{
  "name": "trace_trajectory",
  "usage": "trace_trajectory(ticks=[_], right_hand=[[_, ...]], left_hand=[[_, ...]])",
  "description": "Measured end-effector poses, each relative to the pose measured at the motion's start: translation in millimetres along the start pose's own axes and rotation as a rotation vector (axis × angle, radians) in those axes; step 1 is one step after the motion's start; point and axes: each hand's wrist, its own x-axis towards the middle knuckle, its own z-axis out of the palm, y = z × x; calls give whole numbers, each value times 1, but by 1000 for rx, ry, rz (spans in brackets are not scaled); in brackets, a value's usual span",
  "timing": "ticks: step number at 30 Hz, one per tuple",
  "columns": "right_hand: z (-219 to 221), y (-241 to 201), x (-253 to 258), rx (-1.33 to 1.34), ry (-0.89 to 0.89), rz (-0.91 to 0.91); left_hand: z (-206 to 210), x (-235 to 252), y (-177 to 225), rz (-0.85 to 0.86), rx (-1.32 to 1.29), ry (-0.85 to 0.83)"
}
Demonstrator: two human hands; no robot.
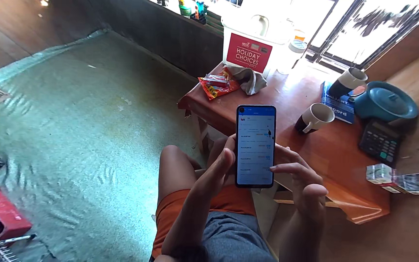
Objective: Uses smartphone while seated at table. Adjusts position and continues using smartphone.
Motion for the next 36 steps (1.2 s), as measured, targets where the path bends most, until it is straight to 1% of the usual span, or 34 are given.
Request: trace_trajectory(ticks=[4, 9, 13, 19, 24, 31, 36], right_hand=[[1, -2, 1, -47, -18, -13], [4, -4, 1, -138, 19, 4], [5, -4, 1, -111, 15, 19], [3, -4, 1, -2, 5, 22], [0, -2, 0, -27, -20, 5], [2, -2, 1, -69, -10, 8], [0, -3, 0, 59, 6, 55]], left_hand=[[-1, 0, -2, 6, 1, 14], [0, 0, -1, -4, 10, 10], [0, -1, -1, -1, 7, 15], [-1, 0, -3, -3, -12, 21], [0, 1, -4, 4, -39, -1], [0, 2, -2, -8, -31, 7], [0, 3, 0, -26, -23, 21]])
